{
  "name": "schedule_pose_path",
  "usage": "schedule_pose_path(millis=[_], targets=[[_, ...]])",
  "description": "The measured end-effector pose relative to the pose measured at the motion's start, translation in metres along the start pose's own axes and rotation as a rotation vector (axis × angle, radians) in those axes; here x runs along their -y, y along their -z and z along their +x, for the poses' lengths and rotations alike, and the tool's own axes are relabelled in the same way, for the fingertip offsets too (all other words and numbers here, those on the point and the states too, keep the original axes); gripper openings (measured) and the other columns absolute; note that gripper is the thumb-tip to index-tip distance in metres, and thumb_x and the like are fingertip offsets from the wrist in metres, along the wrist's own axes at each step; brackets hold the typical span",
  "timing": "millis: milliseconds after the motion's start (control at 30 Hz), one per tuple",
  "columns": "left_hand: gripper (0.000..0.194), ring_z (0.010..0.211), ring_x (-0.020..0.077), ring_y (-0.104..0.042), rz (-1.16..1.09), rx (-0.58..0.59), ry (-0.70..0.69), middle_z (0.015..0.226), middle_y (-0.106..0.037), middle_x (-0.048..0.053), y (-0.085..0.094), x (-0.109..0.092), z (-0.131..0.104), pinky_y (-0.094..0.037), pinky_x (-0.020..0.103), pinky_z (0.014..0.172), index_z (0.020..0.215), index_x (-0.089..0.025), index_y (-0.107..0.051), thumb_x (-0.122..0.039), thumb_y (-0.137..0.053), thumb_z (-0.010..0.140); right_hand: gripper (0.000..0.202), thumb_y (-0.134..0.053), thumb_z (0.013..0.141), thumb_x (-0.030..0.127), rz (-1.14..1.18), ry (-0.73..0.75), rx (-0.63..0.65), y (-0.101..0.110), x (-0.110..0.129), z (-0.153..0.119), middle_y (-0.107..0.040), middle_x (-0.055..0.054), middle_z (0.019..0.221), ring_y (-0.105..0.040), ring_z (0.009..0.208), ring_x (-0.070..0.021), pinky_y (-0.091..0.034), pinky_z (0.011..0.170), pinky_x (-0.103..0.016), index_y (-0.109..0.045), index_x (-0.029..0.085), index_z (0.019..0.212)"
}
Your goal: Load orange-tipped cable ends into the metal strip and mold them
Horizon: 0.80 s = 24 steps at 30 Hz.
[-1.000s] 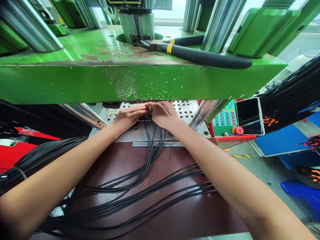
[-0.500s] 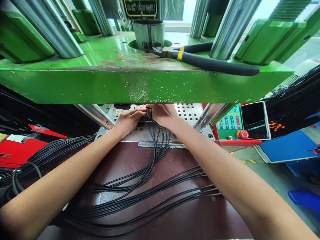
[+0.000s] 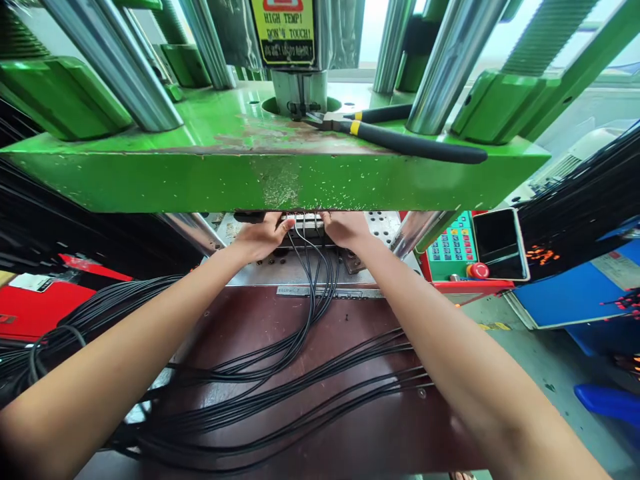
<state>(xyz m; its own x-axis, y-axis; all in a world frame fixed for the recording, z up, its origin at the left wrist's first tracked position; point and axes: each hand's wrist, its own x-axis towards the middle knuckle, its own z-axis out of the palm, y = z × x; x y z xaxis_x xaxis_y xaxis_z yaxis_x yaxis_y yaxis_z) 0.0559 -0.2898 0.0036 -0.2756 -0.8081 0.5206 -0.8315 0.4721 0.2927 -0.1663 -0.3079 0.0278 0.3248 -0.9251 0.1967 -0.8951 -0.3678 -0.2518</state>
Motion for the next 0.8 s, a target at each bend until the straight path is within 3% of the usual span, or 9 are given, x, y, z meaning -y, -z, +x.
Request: schedule_pose_path(millis=[100,233,367,467,800], targets=[[0.043,0.1,0.0304,-0.065,0.05,0.029,0.027,0.097,-0.073,0.009,-0.004,0.002,0.002,-0.045,0.045,0.098,0.099,-0.02,-0.067,-0.056,-0.044,0.093,0.042,-0.034,0.1,0.034,-0.005,-0.009,-0.018,-0.003,-0.004,-0.002,-0.073,-0.014,0.104,-0.064,0.098,-0.0298,-0.043,0.085,-0.041,-0.073,0.019,0.105],[0.039,0.096,0.0317,-0.066,0.129,0.06,0.082,0.092,-0.073,0.011,0.005,-0.012,0.003,-0.048,0.045,0.091,0.099,-0.018,-0.069,-0.051,-0.047,0.093,0.046,-0.032,0.101,0.034,0.004,0.016,-0.037,0.004,0.009,-0.014,-0.074,-0.015,0.099,-0.065,0.095,-0.0307,-0.045,0.084,-0.042,-0.074,0.015,0.101],[0.034,0.104,0.0291,-0.064,0.176,0.101,0.065,0.114,-0.07,0.012,0.012,-0.046,-0.002,-0.047,0.041,0.093,0.118,-0.018,-0.064,-0.035,-0.044,0.097,0.046,-0.03,0.102,0.031,0.01,0.118,-0.129,0.007,0.025,-0.04,-0.065,-0.016,0.125,-0.053,0.123,-0.0272,-0.037,0.104,-0.041,-0.06,0.01,0.13],[0.034,0.115,0.0271,-0.06,0.2,0.133,0.026,0.131,-0.062,0.01,0.013,-0.067,-0.01,-0.042,0.041,0.1,0.125,-0.018,-0.061,-0.03,-0.042,0.098,0.045,-0.034,0.101,0.027,0.004,0.151,-0.169,0.001,0.03,-0.053,-0.056,-0.017,0.138,-0.044,0.133,-0.0267,-0.029,0.112,-0.043,-0.054,0.008,0.137],[0.037,0.126,0.0309,-0.052,0.229,0.155,0.099,0.14,-0.055,0.009,0.01,-0.078,-0.013,-0.036,0.049,0.103,0.128,-0.022,-0.058,-0.03,-0.036,0.099,0.033,-0.041,0.097,0.022,0.138,0.121,-0.248,-0.005,0.036,-0.044,-0.065,-0.017,0.118,-0.055,0.114,-0.0282,-0.034,0.105,-0.044,-0.066,0.01,0.114]])
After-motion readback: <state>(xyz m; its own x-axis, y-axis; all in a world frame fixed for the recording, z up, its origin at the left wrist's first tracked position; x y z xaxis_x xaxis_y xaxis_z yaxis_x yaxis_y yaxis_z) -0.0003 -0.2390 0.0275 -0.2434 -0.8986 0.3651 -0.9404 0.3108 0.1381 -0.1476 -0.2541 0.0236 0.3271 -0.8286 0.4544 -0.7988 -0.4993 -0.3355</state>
